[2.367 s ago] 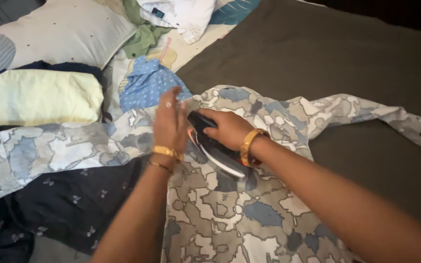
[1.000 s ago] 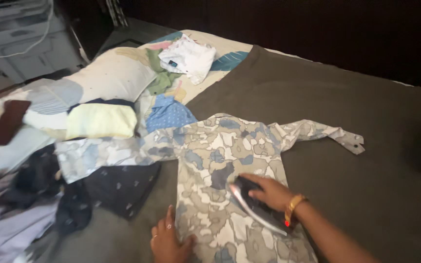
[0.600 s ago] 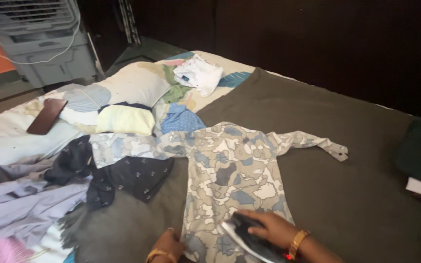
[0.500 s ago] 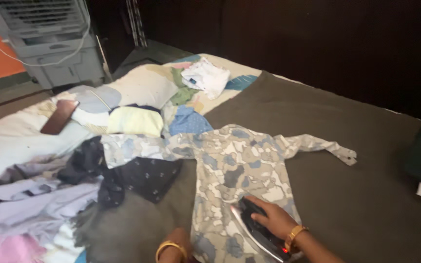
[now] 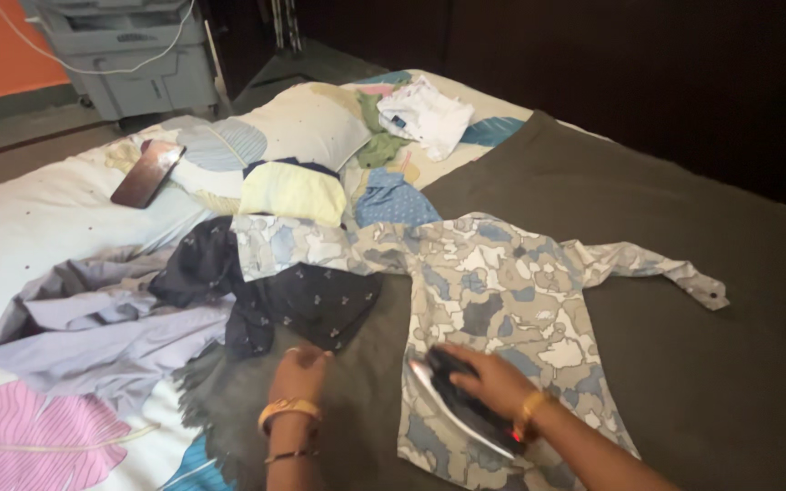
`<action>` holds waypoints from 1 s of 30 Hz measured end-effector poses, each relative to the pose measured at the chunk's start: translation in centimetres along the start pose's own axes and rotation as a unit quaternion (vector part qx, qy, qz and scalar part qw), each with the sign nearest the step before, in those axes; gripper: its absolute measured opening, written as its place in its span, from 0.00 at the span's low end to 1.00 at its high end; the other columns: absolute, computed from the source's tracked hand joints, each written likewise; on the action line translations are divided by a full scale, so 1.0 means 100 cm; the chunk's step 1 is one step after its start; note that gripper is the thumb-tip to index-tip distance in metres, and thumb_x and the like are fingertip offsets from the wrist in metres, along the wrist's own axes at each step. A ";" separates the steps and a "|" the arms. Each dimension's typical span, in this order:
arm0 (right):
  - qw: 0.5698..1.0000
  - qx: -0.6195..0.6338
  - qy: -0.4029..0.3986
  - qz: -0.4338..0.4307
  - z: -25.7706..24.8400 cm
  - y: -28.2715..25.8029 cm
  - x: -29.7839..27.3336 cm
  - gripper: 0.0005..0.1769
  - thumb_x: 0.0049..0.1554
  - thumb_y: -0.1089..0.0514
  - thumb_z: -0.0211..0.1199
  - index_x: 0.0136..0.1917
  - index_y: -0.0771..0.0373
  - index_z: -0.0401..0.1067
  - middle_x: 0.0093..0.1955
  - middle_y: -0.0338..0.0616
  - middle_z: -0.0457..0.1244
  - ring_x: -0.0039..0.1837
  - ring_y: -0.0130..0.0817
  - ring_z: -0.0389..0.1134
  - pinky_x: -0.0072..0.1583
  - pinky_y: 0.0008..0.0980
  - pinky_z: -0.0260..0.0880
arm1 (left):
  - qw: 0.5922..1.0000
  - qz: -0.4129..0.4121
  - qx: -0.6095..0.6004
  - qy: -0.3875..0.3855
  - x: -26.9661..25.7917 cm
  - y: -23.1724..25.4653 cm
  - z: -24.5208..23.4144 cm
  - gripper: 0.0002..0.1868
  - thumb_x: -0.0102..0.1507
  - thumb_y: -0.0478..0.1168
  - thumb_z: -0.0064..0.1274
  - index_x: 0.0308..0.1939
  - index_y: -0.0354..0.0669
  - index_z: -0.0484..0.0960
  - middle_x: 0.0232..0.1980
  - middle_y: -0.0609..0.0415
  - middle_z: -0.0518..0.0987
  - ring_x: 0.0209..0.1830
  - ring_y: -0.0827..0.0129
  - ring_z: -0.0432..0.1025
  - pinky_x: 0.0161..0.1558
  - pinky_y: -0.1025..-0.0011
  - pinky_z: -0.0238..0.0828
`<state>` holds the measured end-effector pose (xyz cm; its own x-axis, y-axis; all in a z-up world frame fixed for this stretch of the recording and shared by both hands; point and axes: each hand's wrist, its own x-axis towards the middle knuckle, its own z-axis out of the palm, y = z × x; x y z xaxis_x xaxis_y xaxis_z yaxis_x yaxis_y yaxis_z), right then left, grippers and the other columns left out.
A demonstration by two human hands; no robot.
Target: The person irons a patterned long-sleeve shirt on a bed, smoothing the body and sleeves with an electric iron, then folds it. The person then irons a blue patterned shirt, smoothing the sleeves and body before folding it as well.
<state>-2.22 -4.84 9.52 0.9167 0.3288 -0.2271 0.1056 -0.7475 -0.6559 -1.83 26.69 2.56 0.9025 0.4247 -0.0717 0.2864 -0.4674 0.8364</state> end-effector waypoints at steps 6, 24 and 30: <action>0.978 0.049 -0.092 -0.179 0.014 -0.012 0.003 0.34 0.56 0.60 0.63 0.75 0.51 0.63 0.73 0.46 0.64 0.74 0.40 0.63 0.73 0.36 0.59 | 0.999 0.003 -0.026 -0.047 0.006 -0.007 0.021 0.17 0.61 0.48 0.55 0.49 0.43 0.84 0.50 0.44 0.85 0.55 0.54 0.79 0.57 0.61 0.72; 0.959 -0.038 0.162 0.228 0.007 0.045 -0.070 0.36 0.57 0.46 0.61 0.76 0.30 0.57 0.58 0.50 0.70 0.61 0.52 0.72 0.62 0.44 0.72 | 0.939 0.302 0.136 -0.093 -0.107 0.044 0.162 0.37 0.64 0.49 0.48 0.74 0.41 0.58 0.76 0.39 0.57 0.78 0.47 0.49 0.73 0.54 0.48; 0.936 -0.047 0.282 0.204 -0.012 0.141 -0.089 0.35 0.55 0.47 0.64 0.74 0.36 0.61 0.59 0.55 0.69 0.62 0.57 0.69 0.62 0.48 0.70 | 0.850 0.169 0.415 -0.277 -0.123 0.052 0.146 0.43 0.70 0.64 0.32 0.82 0.51 0.36 0.86 0.51 0.30 0.85 0.58 0.23 0.79 0.52 0.20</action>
<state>-8.42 -18.99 3.20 0.9432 -0.3319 -0.0119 -0.2882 -0.8003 -0.5258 -6.71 7.74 -0.15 0.9255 -0.1652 -0.3409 -0.0979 -0.9737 0.2059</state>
